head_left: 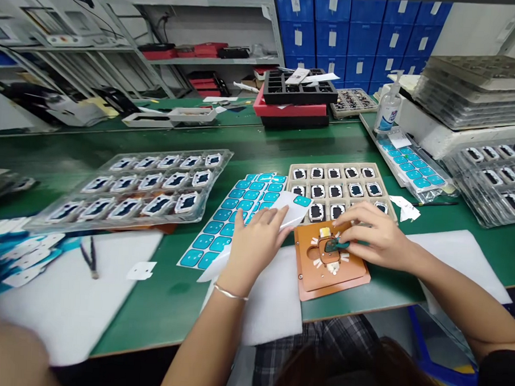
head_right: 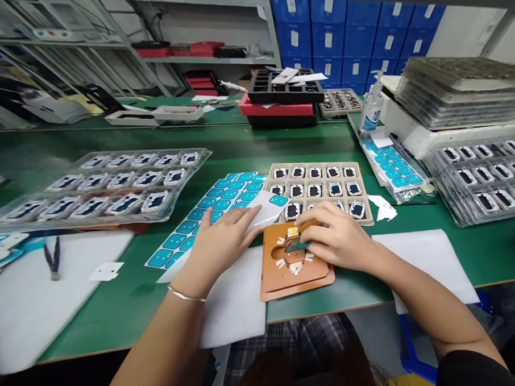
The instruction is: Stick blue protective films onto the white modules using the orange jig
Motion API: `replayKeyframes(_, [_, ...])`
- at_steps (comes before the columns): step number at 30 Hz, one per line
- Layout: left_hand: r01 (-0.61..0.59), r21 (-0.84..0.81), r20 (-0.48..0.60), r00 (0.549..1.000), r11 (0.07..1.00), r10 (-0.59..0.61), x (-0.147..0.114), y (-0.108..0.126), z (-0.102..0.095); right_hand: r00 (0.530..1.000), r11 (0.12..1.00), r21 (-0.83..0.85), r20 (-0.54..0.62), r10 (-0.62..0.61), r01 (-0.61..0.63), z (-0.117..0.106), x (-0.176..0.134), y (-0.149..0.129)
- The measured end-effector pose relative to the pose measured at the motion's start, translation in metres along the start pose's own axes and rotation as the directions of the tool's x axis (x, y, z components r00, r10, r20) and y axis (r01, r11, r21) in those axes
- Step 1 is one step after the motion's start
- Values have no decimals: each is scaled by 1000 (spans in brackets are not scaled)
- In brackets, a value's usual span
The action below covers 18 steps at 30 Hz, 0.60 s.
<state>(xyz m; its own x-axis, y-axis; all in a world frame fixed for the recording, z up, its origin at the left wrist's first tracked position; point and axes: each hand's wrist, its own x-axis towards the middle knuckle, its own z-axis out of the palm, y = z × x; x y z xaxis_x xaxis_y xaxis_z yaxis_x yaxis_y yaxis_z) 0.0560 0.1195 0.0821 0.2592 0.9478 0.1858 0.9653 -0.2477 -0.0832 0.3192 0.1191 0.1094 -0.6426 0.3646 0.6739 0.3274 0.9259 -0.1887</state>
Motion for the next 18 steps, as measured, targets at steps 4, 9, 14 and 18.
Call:
replayKeyframes(4, [13, 39, 53, 998, 999, -15, 0, 3, 1, 998, 995, 98, 59, -25, 19, 3, -2, -4])
replayKeyframes(9, [-20, 52, -95, 995, 998, 25, -3, 0, 5, 993, 995, 61, 78, -90, 85, 9, -1, -7])
replayKeyframes(14, [-109, 43, -223, 968, 993, 116, -4, -2, 9, 975, 995, 35, 203, -94, 89, 8, 2, -9])
replayKeyframes(18, [-166, 32, -312, 935, 986, 167, 0, -1, 7, 969, 996, 30, 233, -88, 83, 9, 0, -6])
